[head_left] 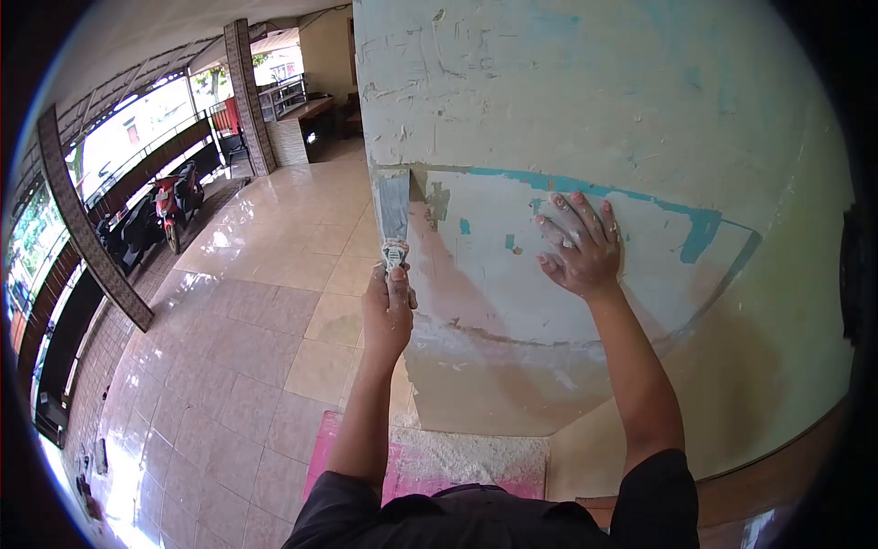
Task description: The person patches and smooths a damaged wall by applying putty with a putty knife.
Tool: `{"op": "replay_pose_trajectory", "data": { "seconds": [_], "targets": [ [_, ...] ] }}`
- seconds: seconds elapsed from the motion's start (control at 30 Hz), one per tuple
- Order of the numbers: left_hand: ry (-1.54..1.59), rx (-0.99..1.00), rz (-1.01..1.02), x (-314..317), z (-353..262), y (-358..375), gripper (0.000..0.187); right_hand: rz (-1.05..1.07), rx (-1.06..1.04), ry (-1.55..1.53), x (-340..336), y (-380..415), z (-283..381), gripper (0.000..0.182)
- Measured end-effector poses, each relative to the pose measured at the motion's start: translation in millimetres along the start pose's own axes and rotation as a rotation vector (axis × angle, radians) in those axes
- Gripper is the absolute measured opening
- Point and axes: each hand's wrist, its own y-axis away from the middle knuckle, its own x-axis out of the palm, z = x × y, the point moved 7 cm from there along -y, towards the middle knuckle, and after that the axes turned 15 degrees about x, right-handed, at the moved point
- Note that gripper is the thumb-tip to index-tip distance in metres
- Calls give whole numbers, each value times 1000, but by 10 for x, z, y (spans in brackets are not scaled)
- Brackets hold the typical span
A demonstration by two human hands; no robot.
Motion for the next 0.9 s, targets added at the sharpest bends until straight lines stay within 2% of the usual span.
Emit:
{"op": "replay_pose_trajectory", "data": {
  "seconds": [0.1, 0.9],
  "targets": [
    [75, 6, -8, 14, -26, -3, 37, -5, -6, 1, -1, -4, 8, 38],
    [-124, 15, 2, 2, -62, -43, 35, -1, -7, 6, 14, 9, -1, 39]
  ]
}}
